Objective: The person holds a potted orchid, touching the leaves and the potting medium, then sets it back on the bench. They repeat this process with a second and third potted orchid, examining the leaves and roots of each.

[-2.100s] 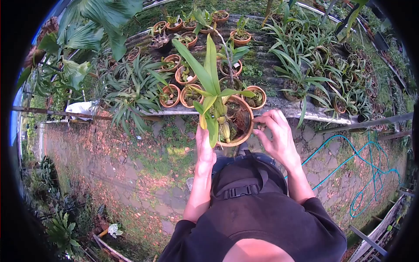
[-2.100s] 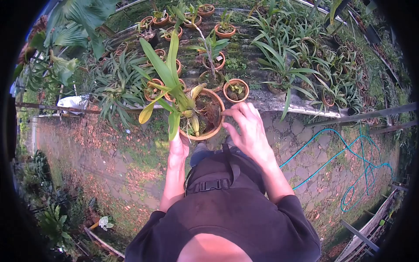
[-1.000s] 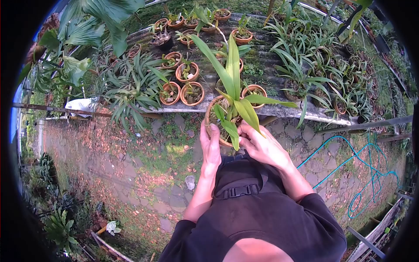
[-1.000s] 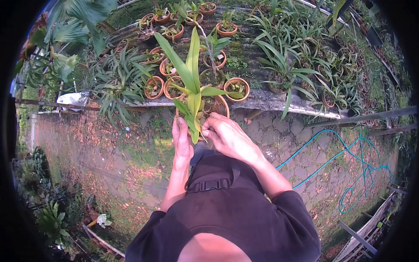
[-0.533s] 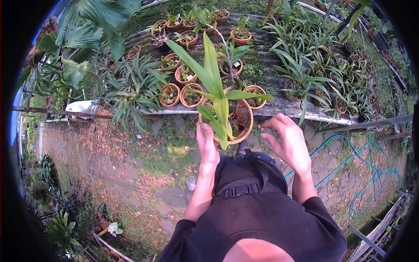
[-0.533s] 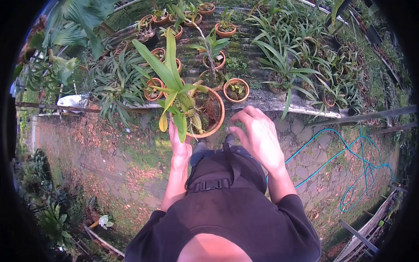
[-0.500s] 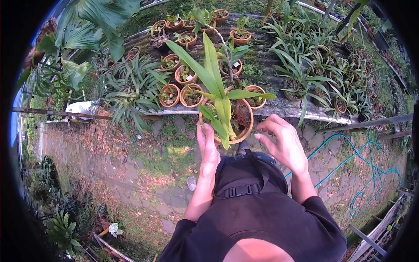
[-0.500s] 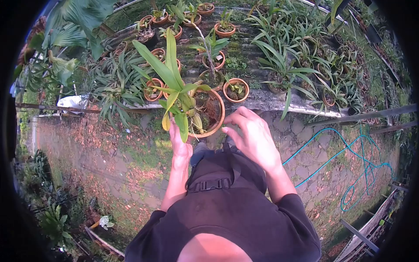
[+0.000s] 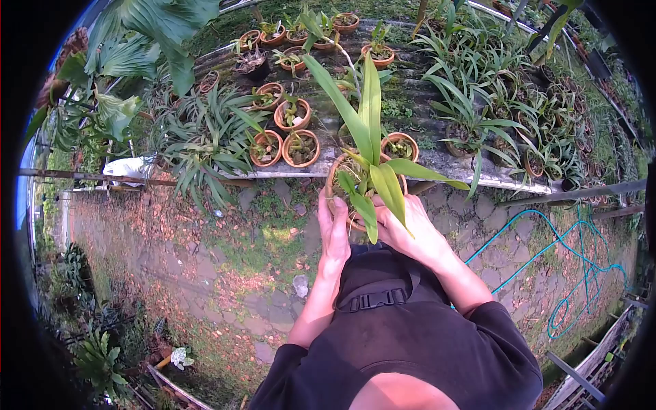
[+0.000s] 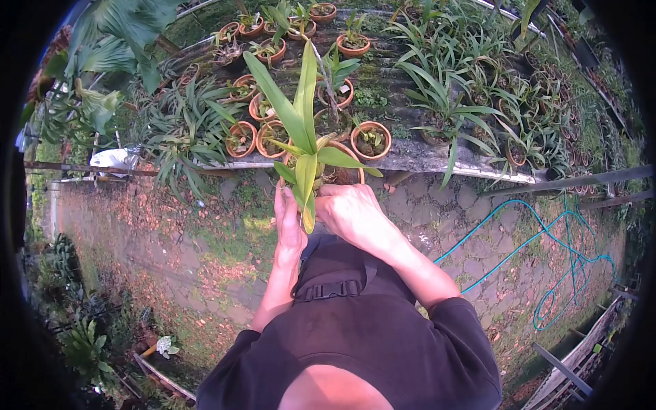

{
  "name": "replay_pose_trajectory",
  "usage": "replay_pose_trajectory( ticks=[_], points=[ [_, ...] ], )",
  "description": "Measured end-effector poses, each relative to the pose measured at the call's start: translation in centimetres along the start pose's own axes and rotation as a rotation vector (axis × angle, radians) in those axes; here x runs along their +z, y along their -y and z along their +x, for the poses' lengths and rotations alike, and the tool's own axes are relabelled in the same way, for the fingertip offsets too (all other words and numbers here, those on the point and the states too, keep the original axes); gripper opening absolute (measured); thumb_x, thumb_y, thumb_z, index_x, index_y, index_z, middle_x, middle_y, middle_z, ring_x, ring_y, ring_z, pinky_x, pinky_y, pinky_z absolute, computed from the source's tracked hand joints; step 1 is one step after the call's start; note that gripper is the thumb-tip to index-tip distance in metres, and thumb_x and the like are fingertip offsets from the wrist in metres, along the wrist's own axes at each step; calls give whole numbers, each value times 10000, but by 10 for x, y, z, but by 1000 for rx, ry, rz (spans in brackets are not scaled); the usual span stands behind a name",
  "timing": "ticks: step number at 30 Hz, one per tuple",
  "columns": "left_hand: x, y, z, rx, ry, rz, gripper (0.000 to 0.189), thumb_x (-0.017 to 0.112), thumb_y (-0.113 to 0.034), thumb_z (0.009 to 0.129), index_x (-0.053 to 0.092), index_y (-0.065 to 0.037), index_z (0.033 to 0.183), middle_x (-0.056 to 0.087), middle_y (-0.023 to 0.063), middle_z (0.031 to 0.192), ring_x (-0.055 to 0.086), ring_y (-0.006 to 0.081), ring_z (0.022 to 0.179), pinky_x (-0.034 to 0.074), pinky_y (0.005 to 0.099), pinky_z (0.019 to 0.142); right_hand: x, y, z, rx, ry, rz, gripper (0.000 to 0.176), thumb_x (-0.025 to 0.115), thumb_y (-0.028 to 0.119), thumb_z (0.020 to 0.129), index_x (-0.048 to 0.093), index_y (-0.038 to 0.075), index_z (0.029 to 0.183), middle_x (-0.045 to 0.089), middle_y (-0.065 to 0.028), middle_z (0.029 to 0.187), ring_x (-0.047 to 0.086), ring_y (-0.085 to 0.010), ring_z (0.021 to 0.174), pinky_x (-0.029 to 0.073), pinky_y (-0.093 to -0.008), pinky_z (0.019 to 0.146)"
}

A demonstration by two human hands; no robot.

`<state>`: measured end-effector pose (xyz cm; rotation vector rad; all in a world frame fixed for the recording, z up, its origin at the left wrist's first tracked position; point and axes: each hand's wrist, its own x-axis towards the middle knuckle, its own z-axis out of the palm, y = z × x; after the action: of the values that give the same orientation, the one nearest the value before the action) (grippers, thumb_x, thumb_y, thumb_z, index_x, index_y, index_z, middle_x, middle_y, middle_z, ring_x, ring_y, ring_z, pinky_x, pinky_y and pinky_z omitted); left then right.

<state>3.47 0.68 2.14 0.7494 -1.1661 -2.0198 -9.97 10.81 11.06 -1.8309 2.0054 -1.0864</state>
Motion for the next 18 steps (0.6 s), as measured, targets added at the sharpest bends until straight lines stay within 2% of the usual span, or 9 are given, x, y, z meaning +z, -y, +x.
replay_pose_trajectory(
  ticks=[5, 8, 10, 11, 14, 18],
  points=[
    [1, -3, 0, 21, 18, 12, 626, 571, -462, 1057, 418, -38, 1492, 538, 118, 1419, 521, 209, 1297, 410, 381, 1105, -5, 3, 4, -23, 59, -81, 51, 685, 101, 775, 699, 53, 767, 615, -103, 714, 656, -332, 642, 513, -457, 577],
    [-6, 0, 1, 7, 29, 40, 633, 534, -459, 1071, 384, -40, 1521, 550, 110, 1410, 551, 196, 1258, 442, 365, 1070, 11, -6, -1, -39, -12, 8, 58, 680, 101, 772, 698, 51, 751, 613, -94, 702, 654, -319, 623, 509, -442, 561],
    [-9, 2, 3, 27, 55, 90, 635, 459, -438, 1103, 316, -45, 1581, 567, 91, 1395, 600, 165, 1189, 495, 332, 1009, 4, -2, 1, 23, 72, 130, 51, 622, 73, 813, 626, 22, 817, 591, -137, 721, 614, -365, 640, 481, -457, 572],
    [-9, 2, 3, 17, 45, 78, 635, 461, -439, 1102, 320, -45, 1579, 569, 88, 1390, 601, 162, 1183, 496, 332, 1004, 2, -1, 2, 55, 113, 190, 54, 593, 58, 833, 590, 8, 849, 581, -159, 730, 593, -388, 648, 467, -465, 577],
    [-8, 0, 1, -3, 41, 50, 637, 468, -443, 1099, 330, -43, 1575, 570, 87, 1391, 598, 160, 1189, 494, 332, 1007, 7, 3, 4, -26, 13, -6, 78, 670, 95, 753, 652, 31, 712, 610, -99, 697, 648, -315, 605, 507, -434, 557],
    [-6, -2, 3, 22, 76, 64, 645, 476, -450, 1093, 337, -44, 1574, 542, 103, 1444, 568, 182, 1269, 462, 342, 1069, 29, -5, -4, -53, -40, -71, 64, 651, 64, 744, 621, 8, 749, 606, -116, 695, 639, -343, 602, 508, -445, 578]
  ],
)
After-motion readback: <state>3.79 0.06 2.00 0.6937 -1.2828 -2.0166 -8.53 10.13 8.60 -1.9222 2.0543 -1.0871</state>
